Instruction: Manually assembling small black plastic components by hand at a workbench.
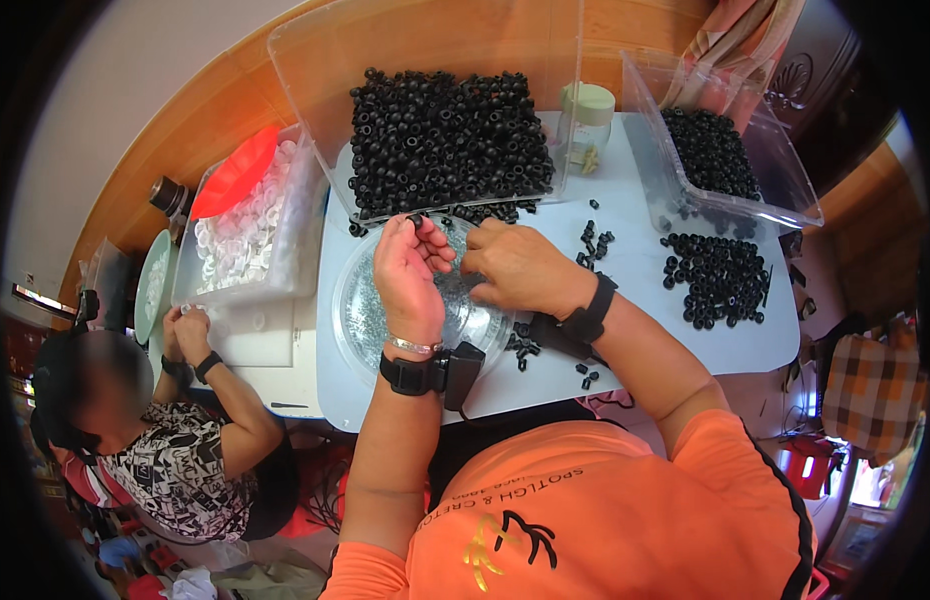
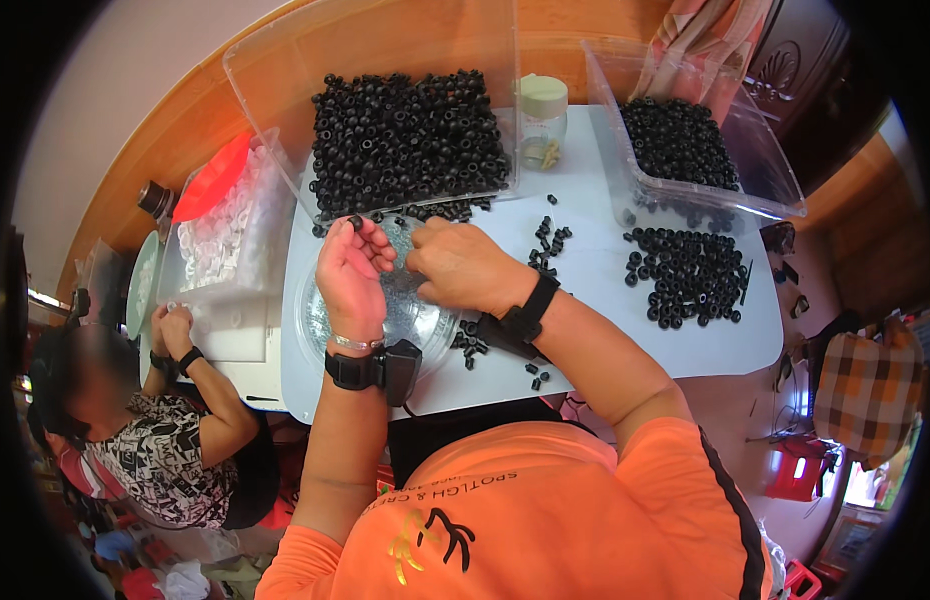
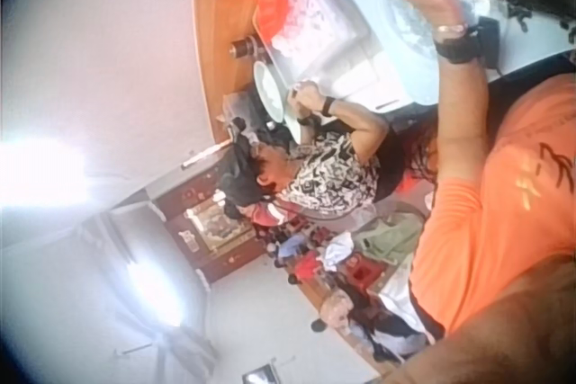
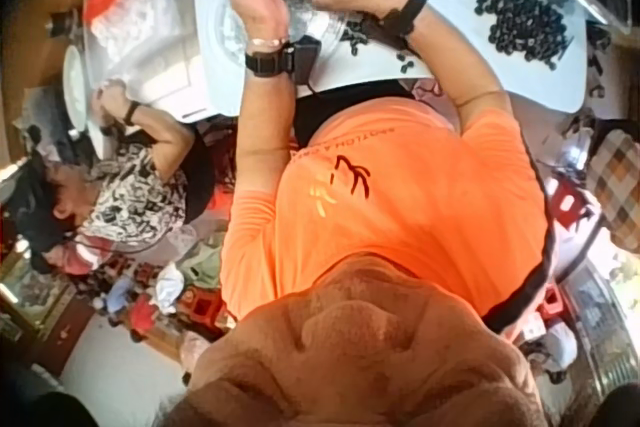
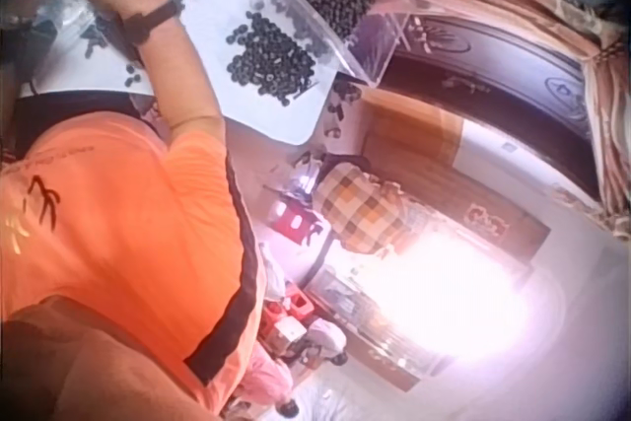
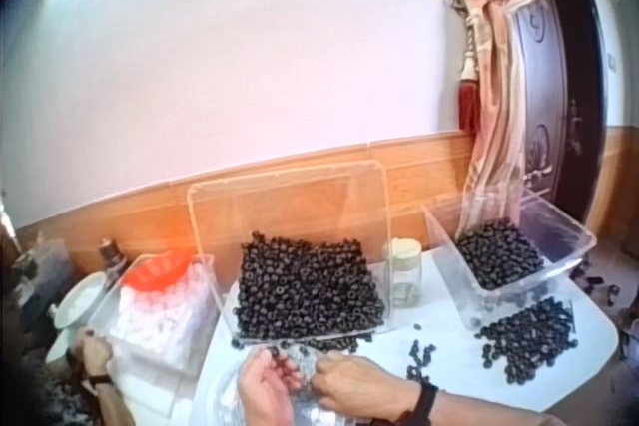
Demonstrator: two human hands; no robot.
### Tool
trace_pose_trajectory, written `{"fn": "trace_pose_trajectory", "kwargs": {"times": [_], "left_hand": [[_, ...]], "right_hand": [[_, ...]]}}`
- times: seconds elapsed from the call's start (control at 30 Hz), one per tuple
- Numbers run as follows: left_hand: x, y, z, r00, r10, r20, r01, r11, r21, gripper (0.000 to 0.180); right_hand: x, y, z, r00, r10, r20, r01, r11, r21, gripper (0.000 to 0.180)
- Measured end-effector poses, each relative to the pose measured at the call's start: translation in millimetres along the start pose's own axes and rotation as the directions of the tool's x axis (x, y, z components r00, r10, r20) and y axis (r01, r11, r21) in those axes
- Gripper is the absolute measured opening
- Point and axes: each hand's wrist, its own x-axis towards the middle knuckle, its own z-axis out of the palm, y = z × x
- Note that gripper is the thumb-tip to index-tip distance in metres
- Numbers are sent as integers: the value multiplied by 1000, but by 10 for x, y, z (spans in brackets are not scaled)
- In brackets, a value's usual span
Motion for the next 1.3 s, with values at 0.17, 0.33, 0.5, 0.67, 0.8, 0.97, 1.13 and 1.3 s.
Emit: {"fn": "trace_pose_trajectory", "kwargs": {"times": [0.17, 0.33, 0.5, 0.67, 0.8, 0.97, 1.13, 1.3], "left_hand": [[3, 0, -2, 1000, -19, 7, 18, 1000, 3, 21], [1, -12, -8, 1000, -20, -2, 20, 1000, 7, 20], [12, -18, -12, 999, -32, -1, 32, 999, 8, 21], [10, -22, 23, 999, -29, -29, 29, 999, 13, 22], [12, -24, -1, 999, -29, -19, 29, 1000, 12, 22], [8, -22, 13, 999, -43, -21, 44, 998, 50, 20], [-15, -1, 28, 979, -196, 61, 187, 974, 128, 19], [-20, -1, 33, 955, -246, 165, 225, 965, 137, 20]], "right_hand": [[-7, -30, 163, 1000, 21, 6, -21, 999, -39, 16], [-17, -66, 118, 999, -23, -23, 22, 998, -57, 11], [-16, -51, 118, 999, -46, -17, 45, 998, -35, 10], [8, -23, 112, 989, 105, -102, -90, 985, 145, 10], [28, -10, 92, 974, 155, -167, -98, 946, 310, 12], [24, 93, 95, 920, 388, -52, -239, 662, 710, 13], [56, 123, 52, 881, 473, -19, -271, 537, 799, 13], [55, 136, 48, 852, 518, -76, -258, 542, 799, 14]]}}
